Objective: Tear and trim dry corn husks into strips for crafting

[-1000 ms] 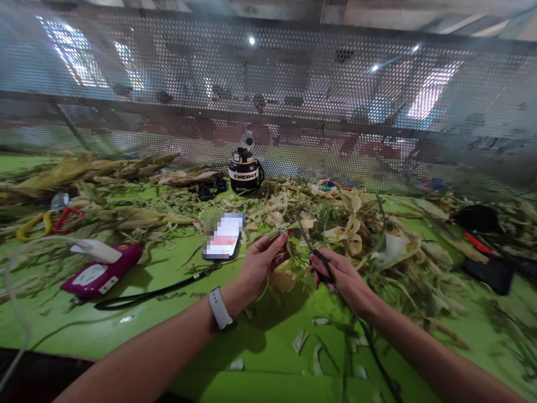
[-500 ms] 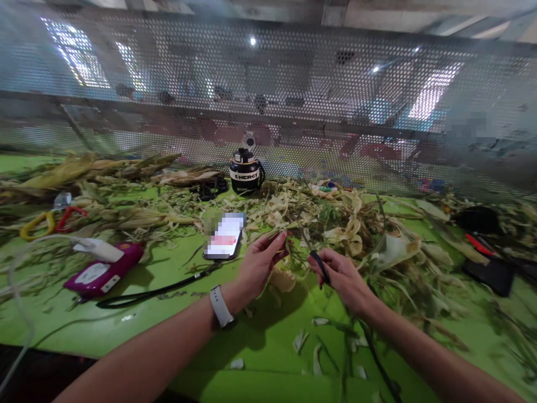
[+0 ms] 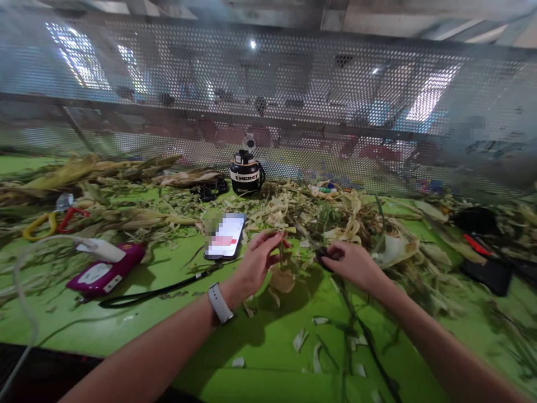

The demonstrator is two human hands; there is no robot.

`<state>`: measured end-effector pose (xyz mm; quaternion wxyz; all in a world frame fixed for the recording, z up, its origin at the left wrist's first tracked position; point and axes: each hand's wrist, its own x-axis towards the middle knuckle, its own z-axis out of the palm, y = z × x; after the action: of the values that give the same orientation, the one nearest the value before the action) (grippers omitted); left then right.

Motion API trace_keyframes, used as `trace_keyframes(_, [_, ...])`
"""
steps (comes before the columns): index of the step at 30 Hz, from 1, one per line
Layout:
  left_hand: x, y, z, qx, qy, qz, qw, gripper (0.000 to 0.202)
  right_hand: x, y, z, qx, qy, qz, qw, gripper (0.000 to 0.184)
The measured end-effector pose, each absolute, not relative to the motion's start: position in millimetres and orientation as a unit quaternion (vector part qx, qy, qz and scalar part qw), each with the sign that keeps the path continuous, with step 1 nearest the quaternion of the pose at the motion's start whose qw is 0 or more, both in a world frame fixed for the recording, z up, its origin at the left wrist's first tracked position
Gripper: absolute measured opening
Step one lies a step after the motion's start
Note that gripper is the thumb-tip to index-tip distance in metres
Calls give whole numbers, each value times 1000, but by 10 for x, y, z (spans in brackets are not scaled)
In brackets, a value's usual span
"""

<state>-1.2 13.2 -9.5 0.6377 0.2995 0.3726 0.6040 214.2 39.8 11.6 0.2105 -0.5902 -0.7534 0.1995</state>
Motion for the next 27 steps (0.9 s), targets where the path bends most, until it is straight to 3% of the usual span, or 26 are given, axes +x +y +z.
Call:
trace_keyframes(6, [-55,160,-44,348,384,593,616,20,2230,421,327,-507,-689,464,231,37])
trace_keyframes(16, [-41,115,-34,467,421,534,566,29,2081,238,363,-451,-744,474,134,34])
trace_keyframes(27, [-13,58,-17,490,407,506,581,25,2036,221,280,-438,-740,486,156,41])
